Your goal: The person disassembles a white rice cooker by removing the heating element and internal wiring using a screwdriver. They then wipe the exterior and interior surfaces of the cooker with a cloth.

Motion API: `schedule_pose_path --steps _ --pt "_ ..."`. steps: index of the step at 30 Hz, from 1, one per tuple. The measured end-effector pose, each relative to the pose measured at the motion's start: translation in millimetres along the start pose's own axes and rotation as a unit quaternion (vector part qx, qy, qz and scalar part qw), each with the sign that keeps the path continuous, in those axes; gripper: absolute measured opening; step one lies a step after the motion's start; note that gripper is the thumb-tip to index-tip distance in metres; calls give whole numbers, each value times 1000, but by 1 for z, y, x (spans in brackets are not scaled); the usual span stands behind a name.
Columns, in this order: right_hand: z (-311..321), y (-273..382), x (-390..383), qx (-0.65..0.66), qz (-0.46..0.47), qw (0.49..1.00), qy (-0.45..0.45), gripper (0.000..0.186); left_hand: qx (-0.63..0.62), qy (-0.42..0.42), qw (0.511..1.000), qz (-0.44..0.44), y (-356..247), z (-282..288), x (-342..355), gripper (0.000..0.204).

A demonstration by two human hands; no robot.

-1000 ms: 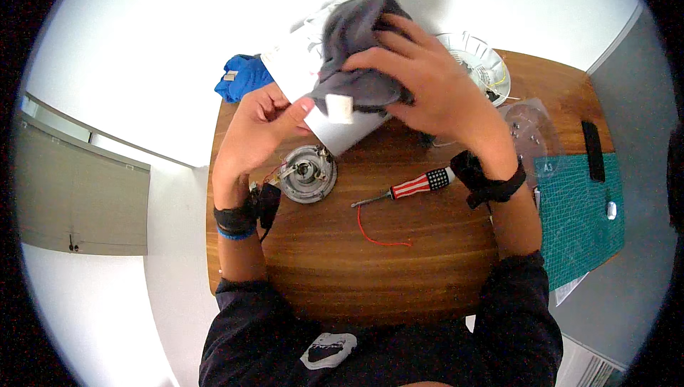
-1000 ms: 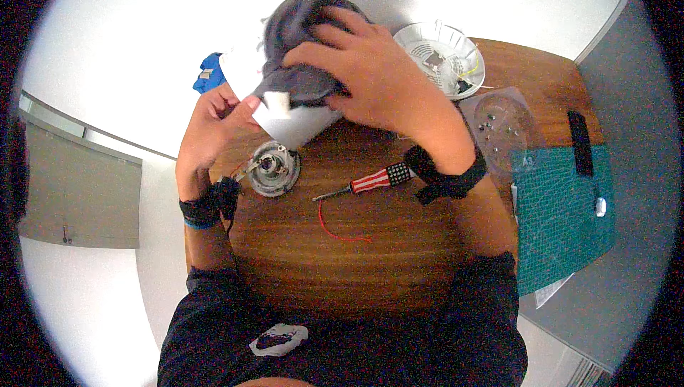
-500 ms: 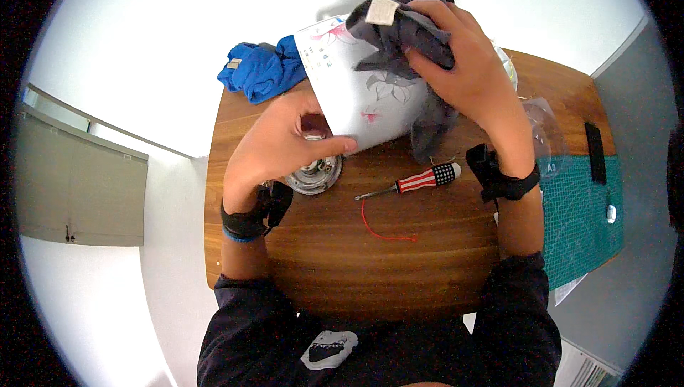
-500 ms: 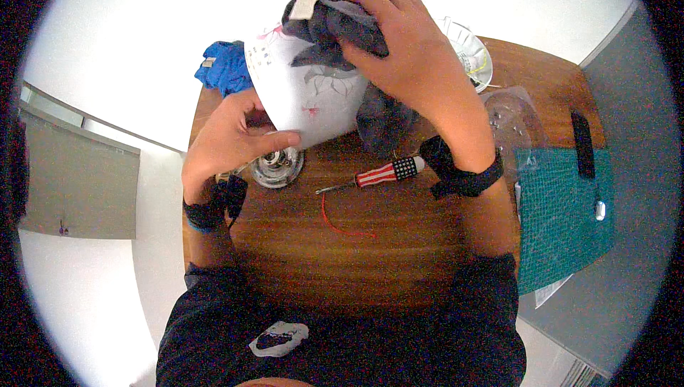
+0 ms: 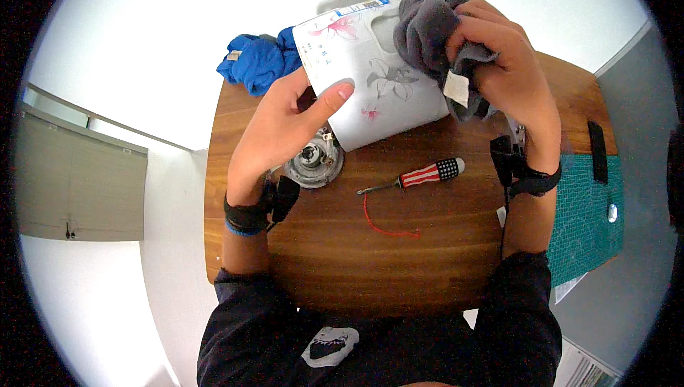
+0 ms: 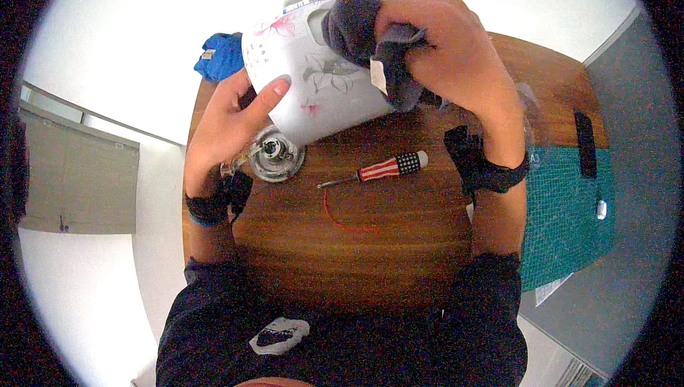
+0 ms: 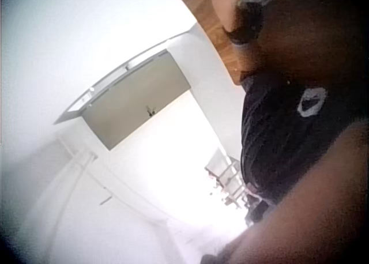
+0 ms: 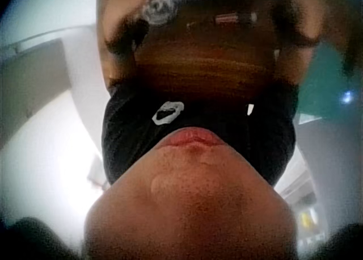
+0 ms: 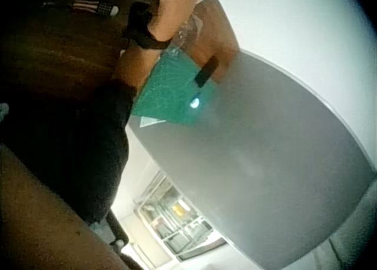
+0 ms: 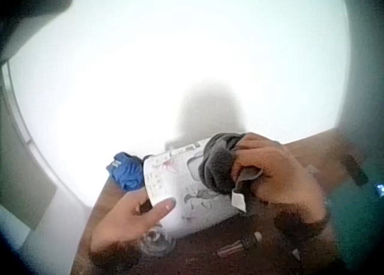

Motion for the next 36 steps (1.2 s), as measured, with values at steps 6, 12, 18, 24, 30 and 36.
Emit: schedule_pose_path --steps 6,12,18,24,30,36 --pt "-19 25 4 -17 8 999 -25 94 28 2 1000 0 -1 0 -2 43" --pt "-33 43 0 -138 61 988 4 83 43 -7 999 -15 -5 0 -4 43" --pt "-26 60 4 -119 78 990 21 62 73 24 997 9 -2 1 -9 44" --pt "1 52 1 -59 -24 998 9 66 78 21 997 -12 -4 5 -13 44" --pt "-3 50 3 -137 28 990 7 64 80 28 996 -17 3 4 -9 43" --pt "-39 61 1 -211 78 974 34 56 123 68 988 56 1 2 -12 40"
Point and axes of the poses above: each hand's wrist, its own x-axis towards the middle knuckle, its own z-axis out of the back of the hand, y = z × x, the point moved 10 cm from there along x, towards the middle knuckle, and after that the axes turned 7 degrees about -y, right-handed, at the moved point
